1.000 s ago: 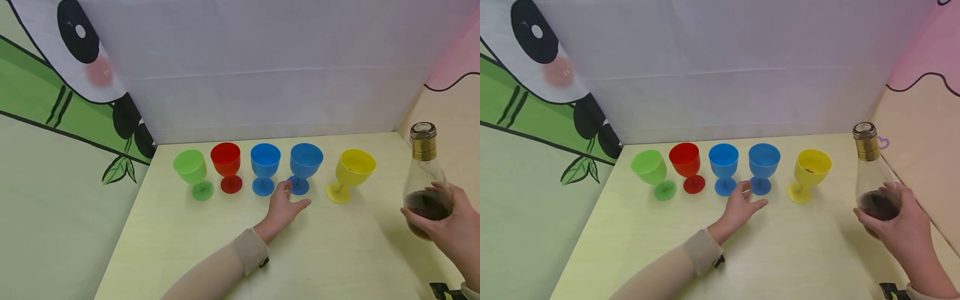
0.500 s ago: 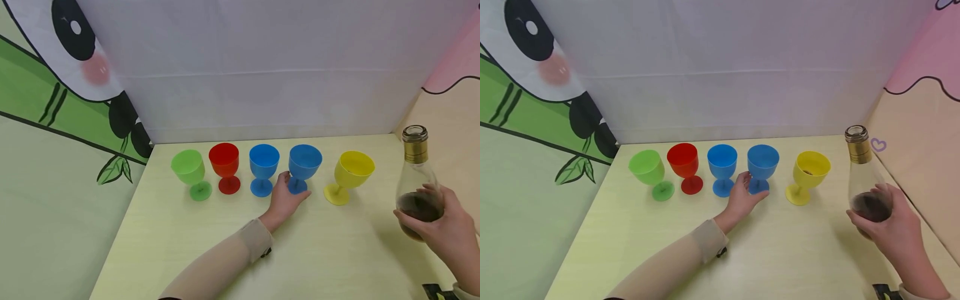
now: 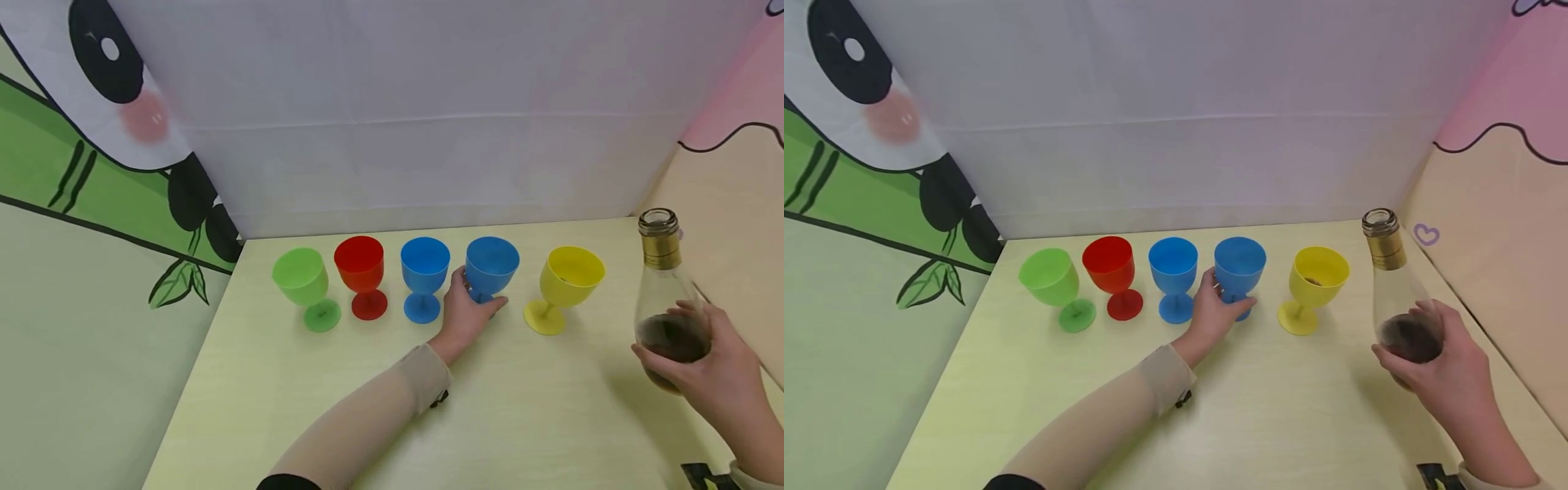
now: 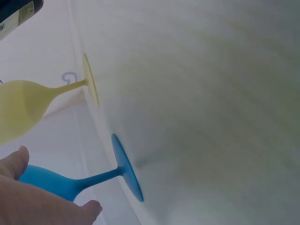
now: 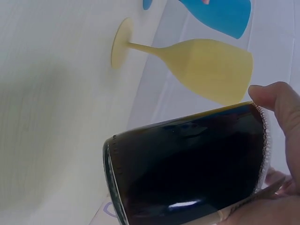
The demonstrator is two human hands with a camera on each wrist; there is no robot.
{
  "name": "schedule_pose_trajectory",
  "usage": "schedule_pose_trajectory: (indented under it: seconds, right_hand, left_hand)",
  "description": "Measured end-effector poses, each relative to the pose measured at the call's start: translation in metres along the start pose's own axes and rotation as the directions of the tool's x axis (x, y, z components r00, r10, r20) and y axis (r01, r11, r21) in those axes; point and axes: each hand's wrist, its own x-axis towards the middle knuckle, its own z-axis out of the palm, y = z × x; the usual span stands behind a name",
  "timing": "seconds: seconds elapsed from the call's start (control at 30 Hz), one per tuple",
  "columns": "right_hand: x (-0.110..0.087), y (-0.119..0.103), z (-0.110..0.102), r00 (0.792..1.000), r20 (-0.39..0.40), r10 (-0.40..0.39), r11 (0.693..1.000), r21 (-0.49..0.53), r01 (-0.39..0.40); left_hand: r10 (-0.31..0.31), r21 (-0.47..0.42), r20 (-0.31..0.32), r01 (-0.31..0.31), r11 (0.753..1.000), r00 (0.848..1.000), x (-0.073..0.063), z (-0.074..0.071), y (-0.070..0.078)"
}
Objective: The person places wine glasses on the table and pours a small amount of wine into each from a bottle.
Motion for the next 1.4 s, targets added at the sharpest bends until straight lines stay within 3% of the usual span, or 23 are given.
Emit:
schedule_pose_trajectory:
  seconds: [0.53,1.07,1.4]
  right_hand:
    - [0.001,0.001,0.005,0.997,-0.025,-0.075,0.997,0.004,0.075]
    - [-0.001,0.009,0.005,0.991,-0.057,-0.123,0.992,-0.012,0.122]
    - [-0.003,0.013,0.002,0.989,0.003,-0.151,0.987,-0.054,0.151]
  left_hand:
    - [0.059,-0.01,-0.03,-0.059,0.998,0.998,0.005,-0.004,0.002]
    - [0.052,0.005,0.129,-0.053,0.999,0.99,-0.024,-0.008,0.012]
    - [0.09,-0.013,0.179,-0.089,0.996,0.98,-0.037,-0.017,0.017]
